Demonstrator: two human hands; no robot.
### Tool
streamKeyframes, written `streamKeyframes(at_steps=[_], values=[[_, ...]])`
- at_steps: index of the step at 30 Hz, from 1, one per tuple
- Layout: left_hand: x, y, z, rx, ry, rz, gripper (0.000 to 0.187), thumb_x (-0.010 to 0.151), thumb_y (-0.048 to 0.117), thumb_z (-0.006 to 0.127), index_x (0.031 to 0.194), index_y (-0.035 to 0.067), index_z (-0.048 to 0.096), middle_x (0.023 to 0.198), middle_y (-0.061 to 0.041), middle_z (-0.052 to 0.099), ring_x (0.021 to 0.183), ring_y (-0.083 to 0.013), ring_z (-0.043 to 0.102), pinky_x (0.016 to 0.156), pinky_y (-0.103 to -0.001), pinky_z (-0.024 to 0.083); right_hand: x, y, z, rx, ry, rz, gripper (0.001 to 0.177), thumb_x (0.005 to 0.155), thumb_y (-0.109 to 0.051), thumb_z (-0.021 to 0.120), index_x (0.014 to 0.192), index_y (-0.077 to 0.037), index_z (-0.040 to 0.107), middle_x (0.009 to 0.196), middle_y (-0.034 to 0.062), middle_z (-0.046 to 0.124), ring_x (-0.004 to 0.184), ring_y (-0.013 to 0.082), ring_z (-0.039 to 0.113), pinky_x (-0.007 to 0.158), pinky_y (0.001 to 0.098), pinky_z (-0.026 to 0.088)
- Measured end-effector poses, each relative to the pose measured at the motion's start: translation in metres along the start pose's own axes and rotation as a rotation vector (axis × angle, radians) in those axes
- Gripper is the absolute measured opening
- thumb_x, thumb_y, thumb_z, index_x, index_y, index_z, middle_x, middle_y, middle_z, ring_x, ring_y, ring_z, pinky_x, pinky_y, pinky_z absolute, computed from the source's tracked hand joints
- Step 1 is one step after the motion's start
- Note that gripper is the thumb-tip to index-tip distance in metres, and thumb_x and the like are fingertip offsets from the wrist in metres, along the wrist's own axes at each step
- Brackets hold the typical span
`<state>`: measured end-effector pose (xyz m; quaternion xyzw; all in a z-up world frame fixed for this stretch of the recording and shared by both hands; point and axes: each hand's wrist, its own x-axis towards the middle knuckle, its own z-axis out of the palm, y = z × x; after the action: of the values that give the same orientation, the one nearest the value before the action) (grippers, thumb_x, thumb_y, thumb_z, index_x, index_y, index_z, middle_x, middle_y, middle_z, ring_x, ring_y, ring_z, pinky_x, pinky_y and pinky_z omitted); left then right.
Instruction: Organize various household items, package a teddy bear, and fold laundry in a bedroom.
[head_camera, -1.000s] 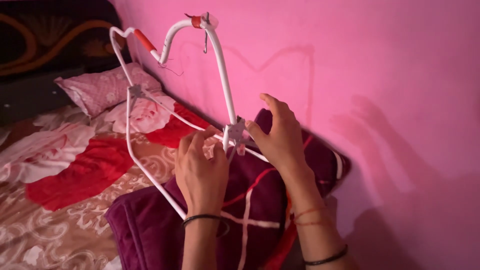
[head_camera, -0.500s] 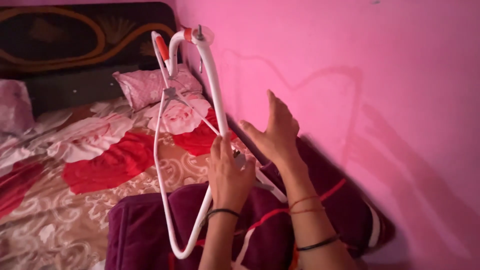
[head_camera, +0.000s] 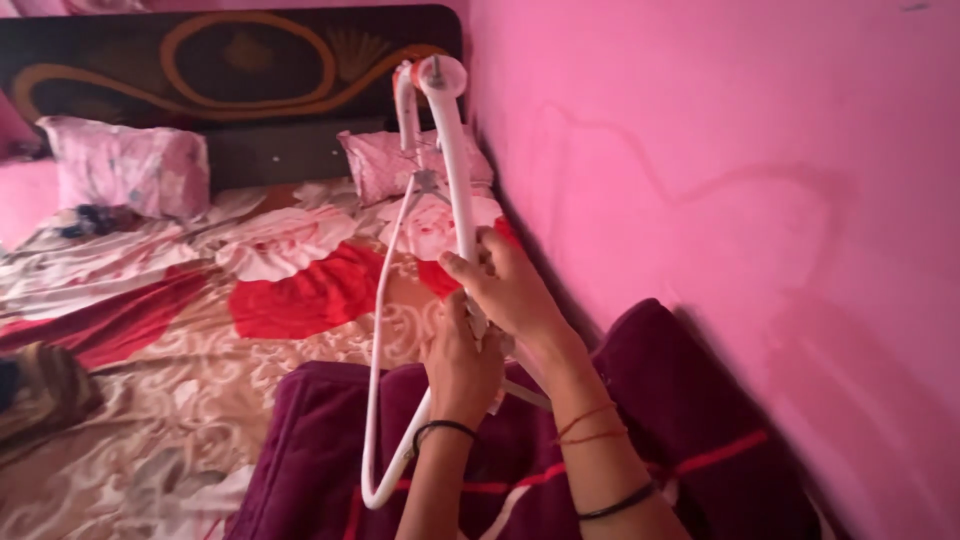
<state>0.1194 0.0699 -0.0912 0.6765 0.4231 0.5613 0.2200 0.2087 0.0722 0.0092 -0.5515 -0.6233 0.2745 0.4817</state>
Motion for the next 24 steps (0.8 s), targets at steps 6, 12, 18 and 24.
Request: streamKeyframes(at_steps=[6,12,18,24], values=[[0.001,-0.010,-0.008,0.053,0.014,0.044,0.034,0.083,0.004,0.069,0.116,0.007,0.061,0.098,-0.017,0.070,0.091,-0.0361,0.070,0.079,-0.047,0.052,0.027,-0.020,0.007,0.138,0.118,-0.137,0.038,0.093,-0.030,0.070,0.122,-0.005,0.060,0.091,0.0058,0.064,0.081,0.0144,0.064,0.077,0.0319,0.057],[-0.008,-0.011,-0.015,-0.064,-0.053,-0.014,0.035,0.079,0.001,0.071,0.113,0.006,0.064,0.088,-0.016,0.074,0.082,-0.0334,0.074,0.069,-0.043,0.057,0.045,-0.067,0.001,0.344,0.244,-0.199,0.035,0.091,-0.021,0.070,0.121,-0.005,0.062,0.078,0.0003,0.064,0.064,0.0105,0.060,0.058,0.0270,0.052],[-0.032,-0.021,-0.011,-0.167,-0.119,0.021,0.040,0.077,0.001,0.072,0.116,0.006,0.065,0.087,-0.014,0.076,0.079,-0.0284,0.076,0.069,-0.038,0.058,0.034,-0.055,0.017,0.362,0.428,-0.217,0.028,0.091,-0.030,0.074,0.102,-0.005,0.070,0.069,-0.0021,0.059,0.054,0.0044,0.049,0.048,0.0255,0.041],[-0.038,-0.014,-0.043,-0.371,-0.216,-0.003,0.039,0.080,0.001,0.069,0.119,0.006,0.068,0.097,-0.012,0.079,0.087,-0.0231,0.077,0.075,-0.035,0.058,0.009,-0.049,0.023,0.257,0.649,-0.206,0.046,0.092,-0.050,0.069,0.077,-0.007,0.070,0.059,-0.0048,0.052,0.049,0.0046,0.042,0.045,0.0270,0.033]])
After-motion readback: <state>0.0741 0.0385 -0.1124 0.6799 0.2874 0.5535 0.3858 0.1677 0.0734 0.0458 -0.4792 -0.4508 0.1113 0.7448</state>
